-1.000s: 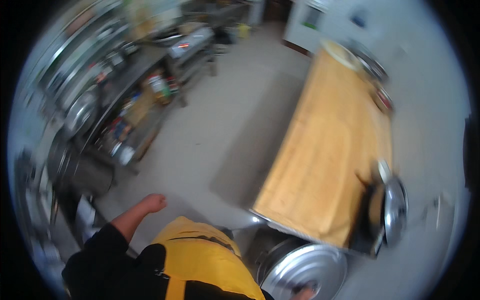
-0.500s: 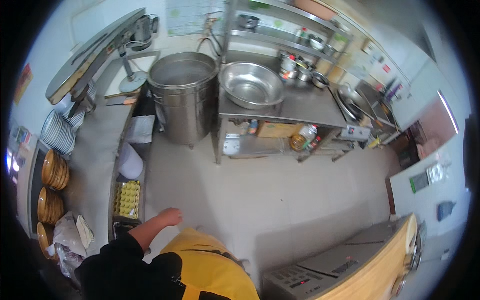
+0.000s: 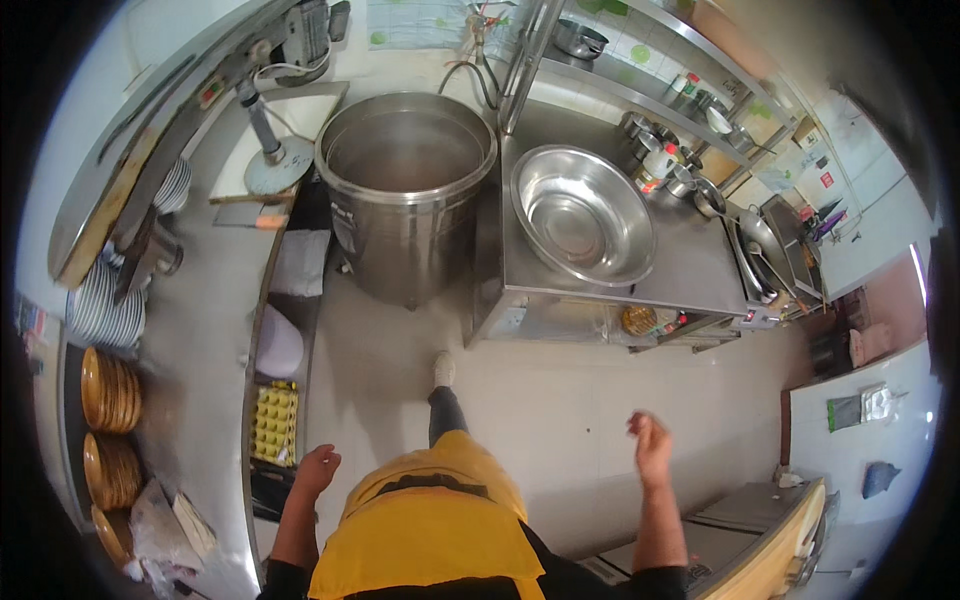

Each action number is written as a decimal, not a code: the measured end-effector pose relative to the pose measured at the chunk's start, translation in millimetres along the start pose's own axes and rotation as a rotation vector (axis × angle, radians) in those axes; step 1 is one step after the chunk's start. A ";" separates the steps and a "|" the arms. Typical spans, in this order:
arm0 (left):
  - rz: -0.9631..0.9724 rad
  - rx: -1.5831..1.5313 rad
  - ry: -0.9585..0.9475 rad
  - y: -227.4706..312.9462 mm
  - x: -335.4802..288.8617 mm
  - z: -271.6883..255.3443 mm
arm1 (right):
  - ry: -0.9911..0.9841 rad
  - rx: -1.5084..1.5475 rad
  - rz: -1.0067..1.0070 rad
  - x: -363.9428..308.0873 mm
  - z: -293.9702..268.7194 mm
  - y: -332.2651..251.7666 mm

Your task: The person pours water from a metal bowl into a sink, then uses a ladle to transfer a yellowish liquid from a large pot into the bowl. The person then wipes the bowl and the surrounding counter with a cloth.

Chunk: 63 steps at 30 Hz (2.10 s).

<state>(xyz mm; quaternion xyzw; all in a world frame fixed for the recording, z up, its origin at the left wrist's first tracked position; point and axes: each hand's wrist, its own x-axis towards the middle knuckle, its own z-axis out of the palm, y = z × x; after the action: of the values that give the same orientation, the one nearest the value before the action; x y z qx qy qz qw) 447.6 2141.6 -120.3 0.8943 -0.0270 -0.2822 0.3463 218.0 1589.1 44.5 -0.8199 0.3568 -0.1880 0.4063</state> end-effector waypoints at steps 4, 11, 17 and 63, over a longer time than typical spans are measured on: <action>-0.063 0.008 0.084 19.5 75.7 -19.1 | 0.074 0.012 -0.215 175.5 25.4 -91.2; -0.137 -0.039 0.250 92.9 145.3 -74.0 | 0.238 0.098 -0.332 505.9 90.3 -225.3; -0.335 -0.059 0.292 110.6 143.8 -88.1 | 0.162 0.444 0.001 693.0 126.2 -330.2; -0.812 -0.239 0.345 94.0 137.0 -99.1 | -0.771 -0.416 0.260 549.2 674.7 -156.8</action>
<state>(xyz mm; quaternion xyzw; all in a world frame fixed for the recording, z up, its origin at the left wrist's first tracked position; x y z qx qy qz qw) 628.3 2096.8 -67.7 0.8201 0.4166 -0.2432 0.3077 1059.9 1608.0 -224.1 -0.8427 0.3095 0.2588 0.3565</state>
